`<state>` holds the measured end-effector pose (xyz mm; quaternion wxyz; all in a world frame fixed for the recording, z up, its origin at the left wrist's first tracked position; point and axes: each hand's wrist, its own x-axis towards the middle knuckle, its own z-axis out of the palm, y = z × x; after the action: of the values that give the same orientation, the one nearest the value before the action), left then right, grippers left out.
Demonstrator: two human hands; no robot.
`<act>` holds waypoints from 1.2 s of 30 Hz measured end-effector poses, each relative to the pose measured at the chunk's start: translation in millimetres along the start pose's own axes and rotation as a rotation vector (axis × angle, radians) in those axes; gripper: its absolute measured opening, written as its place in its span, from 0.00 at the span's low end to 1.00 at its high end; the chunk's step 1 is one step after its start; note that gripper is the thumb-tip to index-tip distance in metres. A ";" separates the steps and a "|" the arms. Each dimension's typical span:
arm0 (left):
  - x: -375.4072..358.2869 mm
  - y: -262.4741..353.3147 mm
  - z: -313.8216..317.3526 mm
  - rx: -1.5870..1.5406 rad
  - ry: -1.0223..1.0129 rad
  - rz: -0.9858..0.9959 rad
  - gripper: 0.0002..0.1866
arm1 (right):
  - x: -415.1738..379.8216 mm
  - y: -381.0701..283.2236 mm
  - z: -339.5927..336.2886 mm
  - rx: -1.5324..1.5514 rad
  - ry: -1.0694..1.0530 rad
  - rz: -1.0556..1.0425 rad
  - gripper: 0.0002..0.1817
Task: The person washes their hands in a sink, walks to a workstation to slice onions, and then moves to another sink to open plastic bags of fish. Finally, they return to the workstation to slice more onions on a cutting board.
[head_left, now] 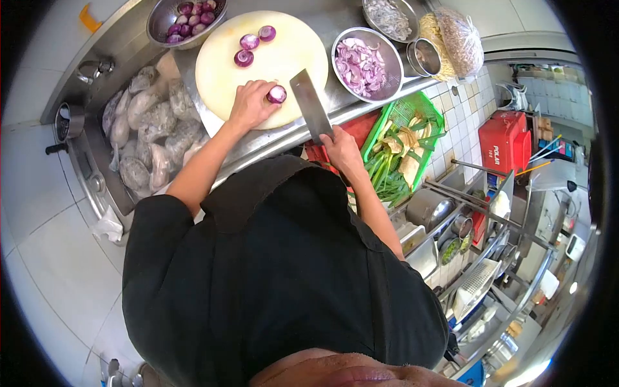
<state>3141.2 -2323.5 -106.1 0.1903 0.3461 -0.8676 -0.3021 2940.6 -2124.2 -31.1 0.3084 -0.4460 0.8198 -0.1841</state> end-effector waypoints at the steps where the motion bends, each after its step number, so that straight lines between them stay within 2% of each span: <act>1: -8.6 1.0 7.0 -0.013 0.087 -0.007 0.31 | -2.2 1.1 3.8 -0.066 0.015 -0.030 0.15; 4: -17.5 -2.4 17.3 -0.115 0.234 0.023 0.30 | -13.5 -9.7 1.5 -0.173 0.021 -0.054 0.15; 5: -19.3 -3.5 18.3 -0.164 0.257 0.049 0.27 | -18.4 -19.3 -3.6 -0.193 0.017 -0.051 0.15; 11: -17.7 1.6 15.9 -0.141 0.274 0.096 0.19 | -24.7 -49.4 -13.0 -0.299 0.011 -0.161 0.13; 14: -15.1 4.3 16.6 -0.138 0.259 0.071 0.18 | -21.7 -49.1 -11.1 -0.347 0.020 -0.207 0.12; 20: -13.9 3.7 25.2 -0.062 0.366 0.119 0.21 | -18.3 -55.3 3.6 -0.455 -0.031 -0.178 0.09; 23: -13.8 5.5 25.4 -0.104 0.298 0.061 0.20 | 11.4 -43.3 29.3 -0.441 -0.060 -0.217 0.10; 26: -11.3 11.6 26.5 -0.123 0.351 0.069 0.21 | 30.5 -49.5 30.6 -0.446 -0.073 -0.191 0.11; 27: -8.5 14.9 27.1 -0.102 0.358 0.078 0.23 | 29.5 -49.9 22.0 -0.384 -0.100 -0.162 0.15; 30: 0.3 2.1 35.0 -0.154 0.276 0.073 0.26 | 42.0 -28.4 17.3 -0.228 -0.125 -0.113 0.17; 31: -0.8 9.5 21.7 -0.067 0.183 0.044 0.27 | 36.1 -39.4 6.2 -0.231 -0.144 -0.061 0.19; 34: -16.4 9.6 6.8 0.041 0.073 0.045 0.25 | 20.0 -46.0 -0.6 -0.259 -0.130 -0.040 0.19; 35: -19.1 13.0 7.5 -0.032 0.241 0.062 0.21 | 14.1 -46.7 -0.3 -0.273 -0.103 -0.075 0.18; 36: -20.7 8.9 7.6 -0.083 0.226 0.080 0.20 | 13.3 -45.2 3.0 -0.298 -0.101 -0.083 0.17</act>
<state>3147.0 -2300.6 -108.4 0.3130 0.3350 -0.8404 -0.2890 2965.0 -2159.6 -11.8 0.2718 -0.5288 0.8025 -0.0504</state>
